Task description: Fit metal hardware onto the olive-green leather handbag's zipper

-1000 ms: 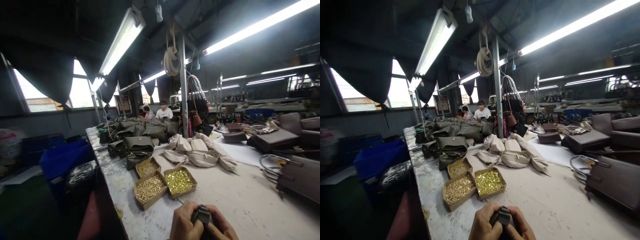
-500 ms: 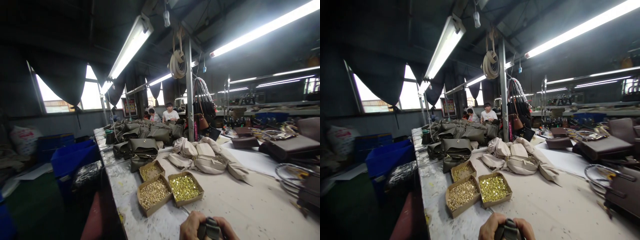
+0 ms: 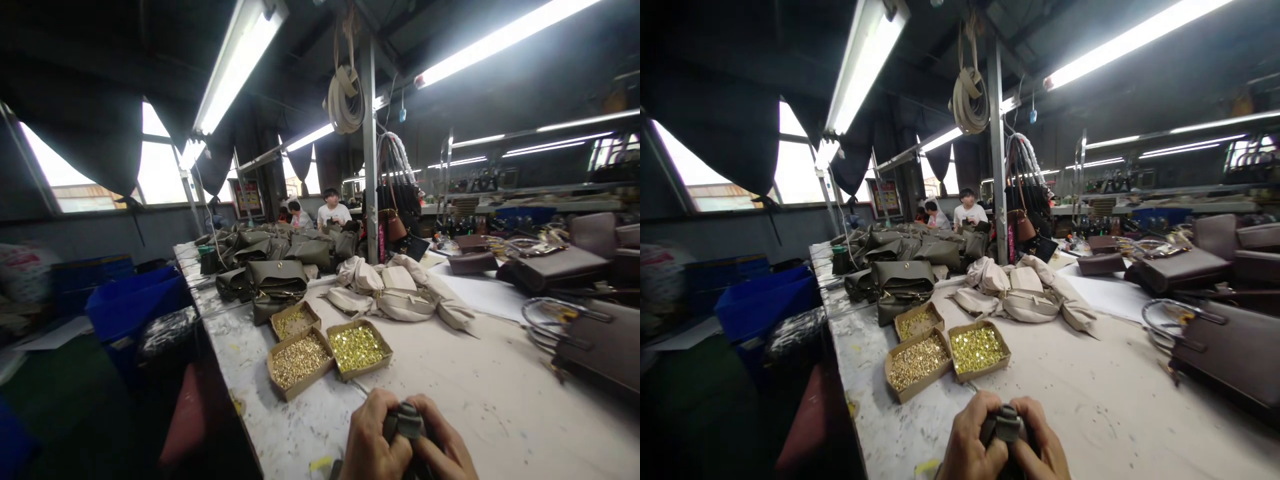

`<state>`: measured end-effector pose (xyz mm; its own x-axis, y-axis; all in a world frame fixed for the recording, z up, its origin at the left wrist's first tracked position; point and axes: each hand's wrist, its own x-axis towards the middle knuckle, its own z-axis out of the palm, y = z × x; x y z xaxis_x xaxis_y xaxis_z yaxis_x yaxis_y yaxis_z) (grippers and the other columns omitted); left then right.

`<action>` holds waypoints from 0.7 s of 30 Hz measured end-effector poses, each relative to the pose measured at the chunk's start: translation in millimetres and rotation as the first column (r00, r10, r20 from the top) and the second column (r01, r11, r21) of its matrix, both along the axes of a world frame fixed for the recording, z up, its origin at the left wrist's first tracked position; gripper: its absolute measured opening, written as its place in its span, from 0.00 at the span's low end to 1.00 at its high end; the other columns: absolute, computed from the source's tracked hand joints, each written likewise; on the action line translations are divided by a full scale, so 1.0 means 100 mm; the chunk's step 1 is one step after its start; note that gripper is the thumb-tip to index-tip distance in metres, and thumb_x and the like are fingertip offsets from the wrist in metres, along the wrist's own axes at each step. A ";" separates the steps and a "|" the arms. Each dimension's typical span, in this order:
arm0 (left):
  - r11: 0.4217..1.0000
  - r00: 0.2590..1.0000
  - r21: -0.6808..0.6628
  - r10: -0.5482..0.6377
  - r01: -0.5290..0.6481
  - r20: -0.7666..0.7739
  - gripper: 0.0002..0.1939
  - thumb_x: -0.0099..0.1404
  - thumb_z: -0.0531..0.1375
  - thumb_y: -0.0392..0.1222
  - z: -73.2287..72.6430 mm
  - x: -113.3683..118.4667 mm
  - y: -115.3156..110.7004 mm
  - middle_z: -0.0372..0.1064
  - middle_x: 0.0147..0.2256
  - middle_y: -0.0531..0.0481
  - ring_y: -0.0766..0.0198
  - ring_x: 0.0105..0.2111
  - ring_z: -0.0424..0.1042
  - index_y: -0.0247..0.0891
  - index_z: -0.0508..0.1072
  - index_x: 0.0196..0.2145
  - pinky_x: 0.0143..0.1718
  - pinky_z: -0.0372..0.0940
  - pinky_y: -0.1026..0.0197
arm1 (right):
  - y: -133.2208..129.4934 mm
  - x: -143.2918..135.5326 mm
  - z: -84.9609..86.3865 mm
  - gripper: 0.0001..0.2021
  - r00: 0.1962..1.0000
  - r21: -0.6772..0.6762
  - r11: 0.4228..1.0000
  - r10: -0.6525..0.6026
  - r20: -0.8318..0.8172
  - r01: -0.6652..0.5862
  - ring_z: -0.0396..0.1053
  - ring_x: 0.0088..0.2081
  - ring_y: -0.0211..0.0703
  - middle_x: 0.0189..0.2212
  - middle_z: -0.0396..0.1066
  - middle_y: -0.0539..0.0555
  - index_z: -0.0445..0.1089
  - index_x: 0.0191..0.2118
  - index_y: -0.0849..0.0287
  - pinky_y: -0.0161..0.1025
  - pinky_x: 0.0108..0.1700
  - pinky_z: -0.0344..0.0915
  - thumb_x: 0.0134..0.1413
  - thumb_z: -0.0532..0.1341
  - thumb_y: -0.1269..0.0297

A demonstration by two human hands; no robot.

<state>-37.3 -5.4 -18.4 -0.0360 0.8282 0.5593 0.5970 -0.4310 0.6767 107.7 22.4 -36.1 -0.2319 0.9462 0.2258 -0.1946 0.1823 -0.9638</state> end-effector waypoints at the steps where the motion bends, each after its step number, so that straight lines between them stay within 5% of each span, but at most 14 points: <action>1: 0.999 1.000 0.033 -0.021 0.021 -0.007 0.13 0.53 0.58 0.30 0.01 0.00 -0.02 0.70 0.32 0.50 0.60 0.32 0.72 0.40 0.70 0.38 0.34 0.64 0.61 | -0.01 0.02 0.01 0.17 1.000 0.026 1.000 0.012 0.005 -0.012 0.70 0.36 0.50 0.33 0.71 0.51 0.73 0.37 0.54 0.40 0.39 0.68 0.50 0.65 0.46; 8: 0.997 0.998 0.074 -0.006 0.001 0.058 0.12 0.58 0.57 0.30 0.00 0.05 -0.09 0.70 0.35 0.50 0.59 0.35 0.71 0.40 0.69 0.40 0.37 0.66 0.59 | -0.04 0.08 0.03 0.12 0.995 0.090 0.994 0.056 0.088 -0.064 0.69 0.41 0.49 0.37 0.71 0.51 0.71 0.44 0.53 0.39 0.45 0.67 0.56 0.63 0.55; 21: 0.994 0.993 0.106 -0.027 0.015 0.119 0.16 0.54 0.58 0.29 0.00 0.04 -0.06 0.72 0.36 0.48 0.56 0.37 0.73 0.40 0.68 0.41 0.39 0.67 0.57 | 0.05 0.24 -0.03 0.17 1.000 0.008 1.000 0.023 0.011 -0.023 0.71 0.45 0.52 0.42 0.77 0.53 0.77 0.43 0.54 0.42 0.49 0.67 0.44 0.62 0.64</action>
